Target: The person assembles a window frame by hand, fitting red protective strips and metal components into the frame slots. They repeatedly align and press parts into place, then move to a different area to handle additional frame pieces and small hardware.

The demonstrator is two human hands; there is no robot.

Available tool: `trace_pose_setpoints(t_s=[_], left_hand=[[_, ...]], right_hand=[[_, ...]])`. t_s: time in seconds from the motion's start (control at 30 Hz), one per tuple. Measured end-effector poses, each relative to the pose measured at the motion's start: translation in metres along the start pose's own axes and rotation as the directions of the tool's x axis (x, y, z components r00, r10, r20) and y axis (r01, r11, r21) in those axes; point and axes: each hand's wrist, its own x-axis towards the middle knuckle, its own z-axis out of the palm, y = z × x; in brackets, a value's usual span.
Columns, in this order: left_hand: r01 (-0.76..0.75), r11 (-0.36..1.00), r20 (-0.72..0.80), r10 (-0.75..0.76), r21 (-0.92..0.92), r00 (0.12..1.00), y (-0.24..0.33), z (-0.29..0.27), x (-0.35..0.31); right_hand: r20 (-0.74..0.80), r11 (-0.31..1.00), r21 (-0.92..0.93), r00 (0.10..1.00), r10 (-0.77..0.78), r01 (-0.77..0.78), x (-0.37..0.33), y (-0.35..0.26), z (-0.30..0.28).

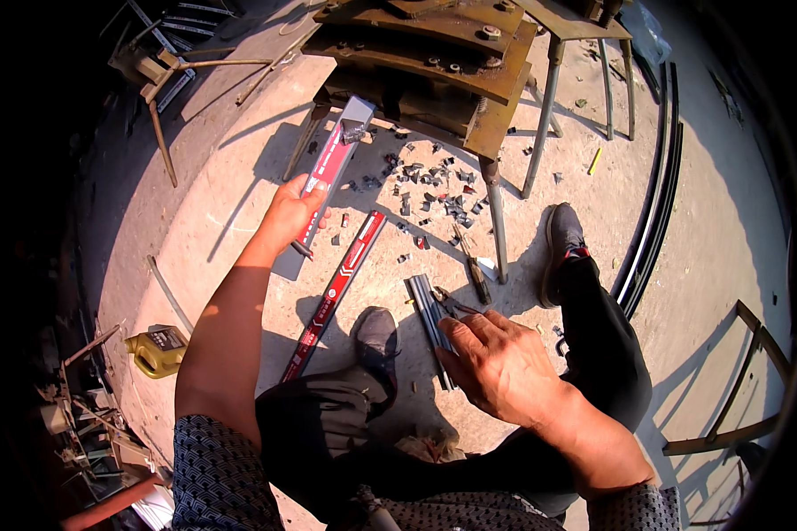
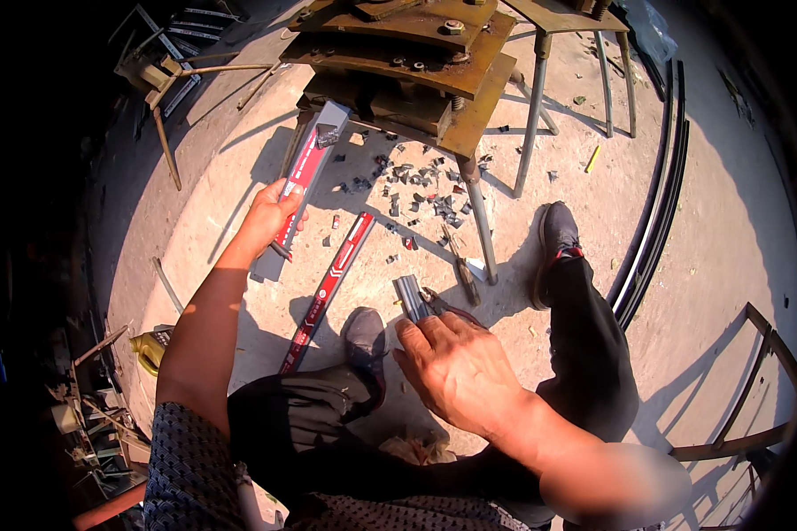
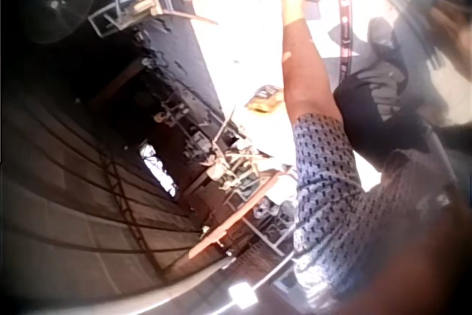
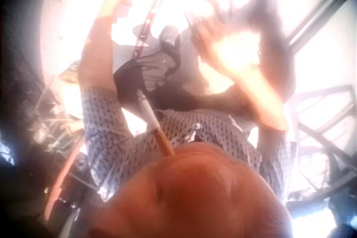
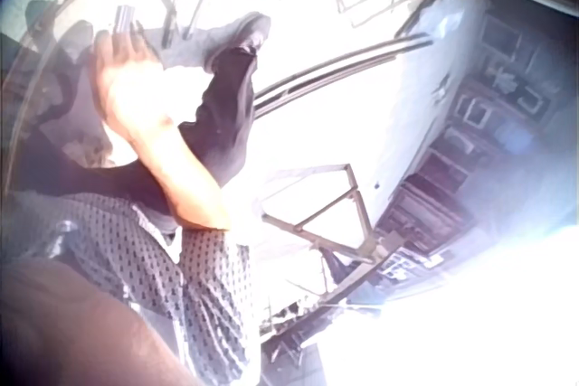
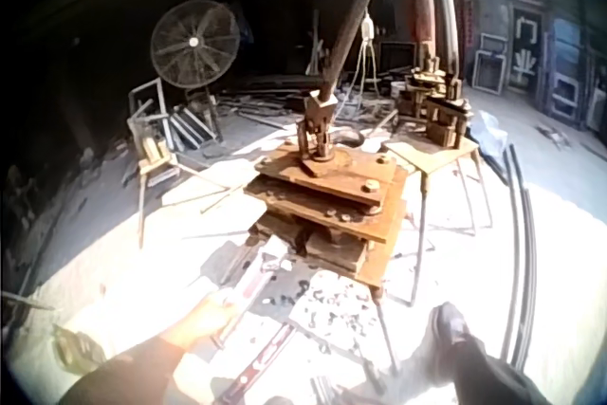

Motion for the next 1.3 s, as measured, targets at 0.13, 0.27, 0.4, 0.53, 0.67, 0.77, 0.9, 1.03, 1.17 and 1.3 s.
trace_pose_setpoints(t_s=[0.13,0.27,0.4,0.53,0.67,0.77,0.9,1.03,1.17,1.3], left_hand=[[-0.035,0.999,-0.031,0.034,-0.015,0.999,-0.005,0.0,0.002],[-0.054,0.999,-0.063,0.053,-0.007,0.997,-0.005,0.005,-0.001],[-0.045,0.999,-0.079,0.046,0.022,0.996,0.0,0.005,-0.003],[-0.02,0.999,-0.083,0.022,0.03,0.996,0.008,0.003,-0.006],[0.014,0.997,-0.093,-0.007,0.073,0.996,0.018,0.001,-0.01],[0.018,0.995,-0.097,-0.008,0.102,0.995,0.024,0.0,-0.012],[0.023,0.992,-0.093,-0.011,0.125,0.996,0.029,-0.002,-0.015],[0.025,0.992,-0.086,-0.015,0.12,0.996,0.036,-0.003,-0.018],[0.035,0.994,-0.048,-0.031,0.099,0.998,0.037,-0.008,-0.018],[0.03,0.999,-0.018,-0.029,0.035,0.999,0.034,-0.012,-0.016]], right_hand=[[0.083,1.0,-0.003,0.996,0.019,-0.019,0.0,0.0,-0.002],[0.105,1.0,-0.007,0.994,0.024,-0.023,0.002,-0.001,-0.003],[0.109,1.0,-0.003,0.994,0.023,-0.023,0.001,0.001,-0.001],[0.109,1.0,-0.005,0.994,0.024,-0.023,0.001,0.0,-0.002],[0.115,1.0,-0.012,0.993,0.029,-0.028,0.001,0.0,-0.002],[0.117,1.0,-0.014,0.993,0.026,-0.024,0.001,-0.001,-0.004],[0.128,0.999,-0.021,0.991,0.028,-0.026,0.0,-0.001,-0.004],[0.134,0.999,-0.019,0.991,0.029,-0.026,0.0,-0.001,-0.005],[0.139,0.999,-0.023,0.99,0.026,-0.023,-0.001,-0.002,-0.006],[0.147,1.0,-0.019,0.989,0.021,-0.019,0.0,-0.002,-0.007]])
